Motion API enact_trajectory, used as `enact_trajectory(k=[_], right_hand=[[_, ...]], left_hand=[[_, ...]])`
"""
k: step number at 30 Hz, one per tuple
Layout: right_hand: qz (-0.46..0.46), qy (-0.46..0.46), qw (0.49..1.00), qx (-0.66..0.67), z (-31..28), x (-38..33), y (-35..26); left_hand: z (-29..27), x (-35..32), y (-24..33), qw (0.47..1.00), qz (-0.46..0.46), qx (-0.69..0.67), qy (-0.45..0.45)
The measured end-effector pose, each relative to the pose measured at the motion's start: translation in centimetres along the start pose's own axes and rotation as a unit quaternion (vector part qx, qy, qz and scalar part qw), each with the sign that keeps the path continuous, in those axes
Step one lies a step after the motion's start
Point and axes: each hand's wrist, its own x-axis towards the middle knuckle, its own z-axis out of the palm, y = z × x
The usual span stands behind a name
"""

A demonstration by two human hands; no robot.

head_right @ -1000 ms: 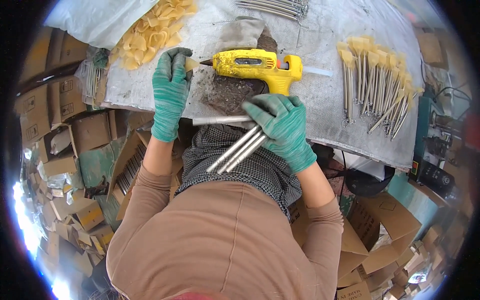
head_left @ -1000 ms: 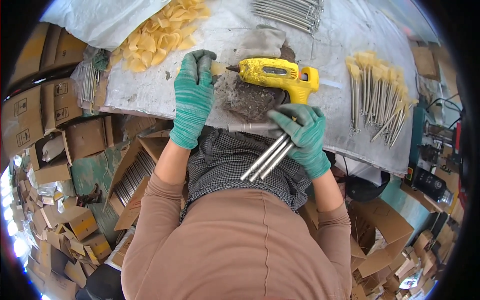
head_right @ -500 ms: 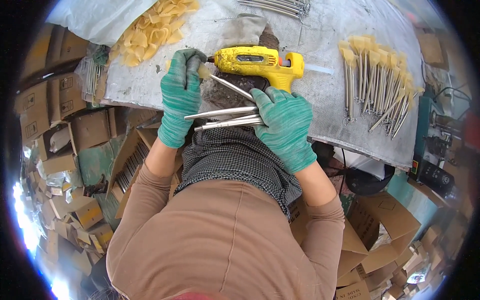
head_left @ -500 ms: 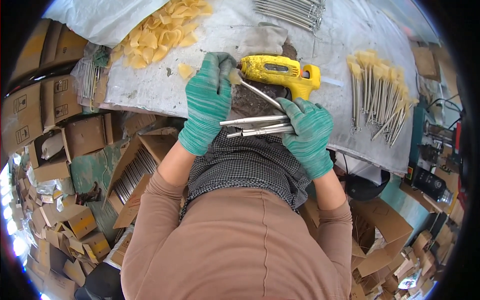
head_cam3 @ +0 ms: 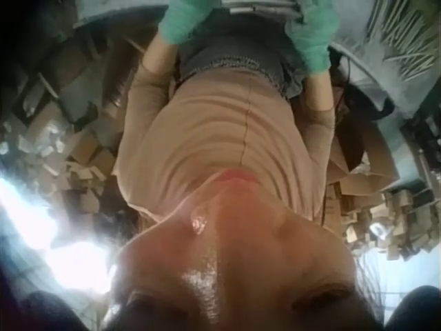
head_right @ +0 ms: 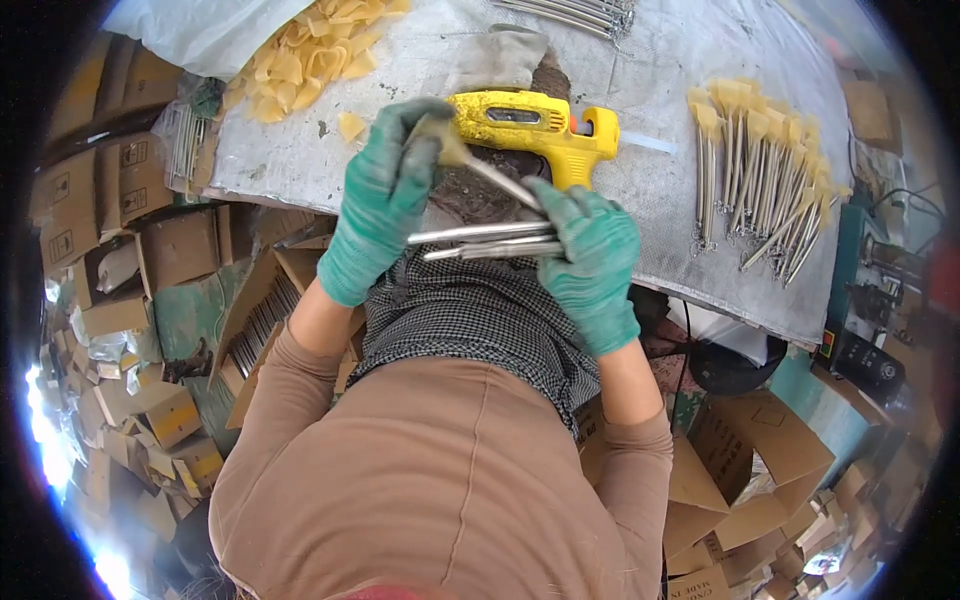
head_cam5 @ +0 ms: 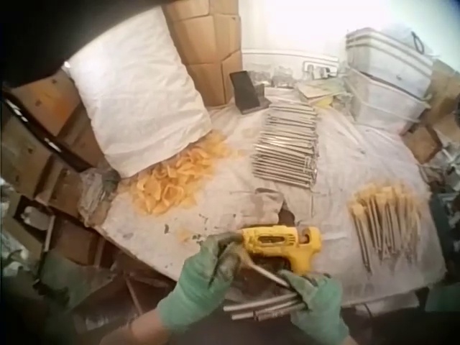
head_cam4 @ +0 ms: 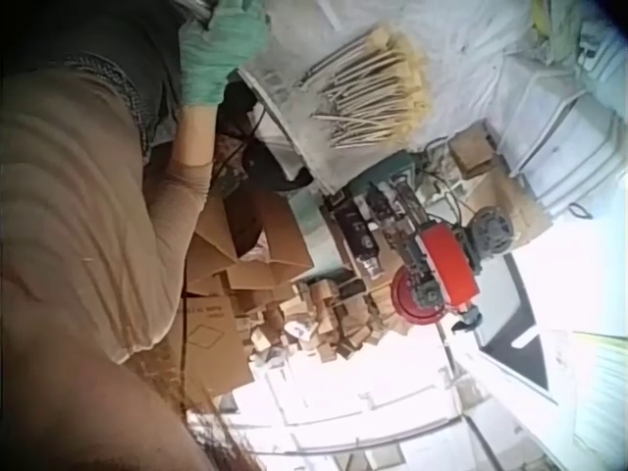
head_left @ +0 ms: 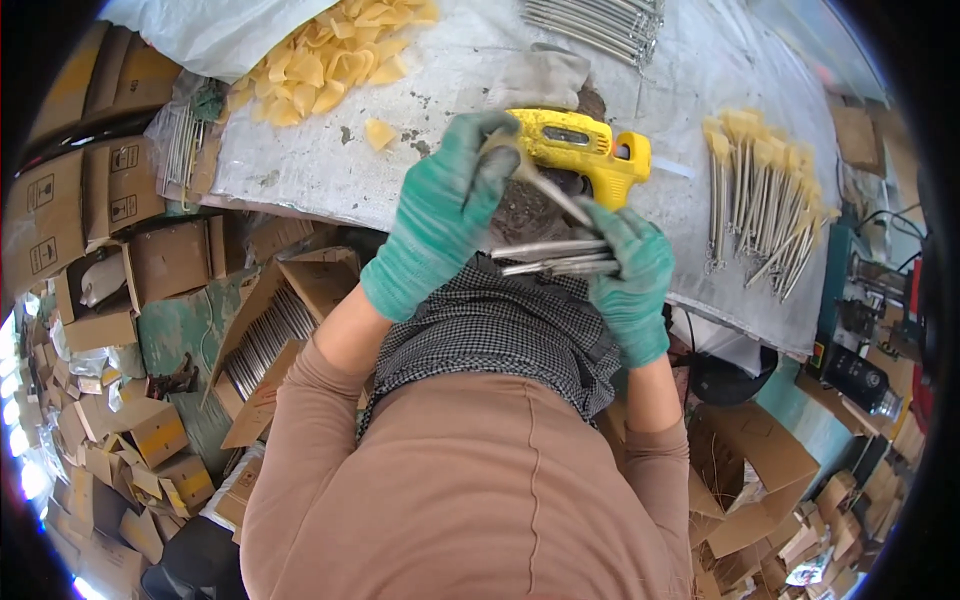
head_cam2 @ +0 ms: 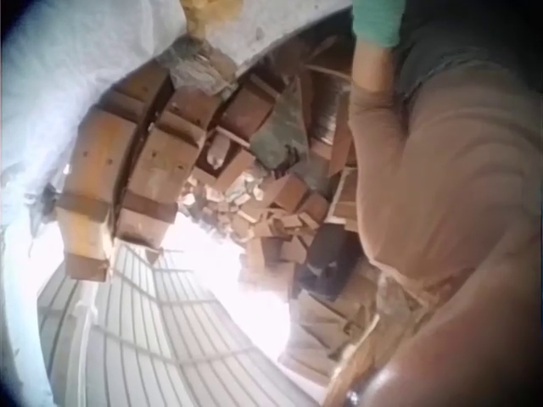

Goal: Gluing plastic decorative components onto wooden sticks using a hot glue gun at a factory workbench.

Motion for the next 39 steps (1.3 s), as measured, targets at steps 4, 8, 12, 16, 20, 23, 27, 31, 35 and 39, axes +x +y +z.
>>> enact_trajectory(k=[4,8,12,16,20,23,27,31,35,39], right_hand=[[0.131,0.052,0.990,0.020,-2.7,-1.6,3.8],[0.010,0.122,0.935,-0.334,-4.7,-1.2,6.5],[0.164,0.169,0.972,-0.021,-3.0,-2.5,6.1],[0.164,0.043,0.980,0.108,-1.2,-2.9,3.0],[-0.012,0.017,0.997,0.073,-0.3,-0.3,1.1],[-0.138,-0.014,0.988,0.064,0.3,1.1,0.5],[-0.148,-0.043,0.984,0.092,1.1,0.8,0.9],[-0.140,-0.046,0.984,0.102,1.0,0.9,0.7],[-0.138,-0.062,0.983,0.103,0.9,0.9,1.0],[-0.152,-0.056,0.981,0.109,0.9,0.6,1.3]], left_hand=[[-5.2,1.3,-4.3,0.977,0.011,0.205,0.061],[-6.9,1.1,-8.2,0.875,0.030,0.477,-0.078],[-7.5,1.9,-10.2,0.902,-0.040,0.388,-0.183],[-6.7,2.2,-10.1,0.892,-0.092,0.398,-0.195],[-4.9,1.5,-7.1,0.995,-0.091,0.047,-0.002],[-3.7,1.1,-5.3,0.938,-0.204,-0.281,0.015],[-2.6,1.0,-6.1,0.897,-0.199,-0.386,0.078],[-2.2,1.3,-6.7,0.894,-0.175,-0.406,0.066],[-1.9,1.7,-6.2,0.900,-0.180,-0.393,0.055],[-1.8,1.8,-5.6,0.927,-0.177,-0.327,0.037]])
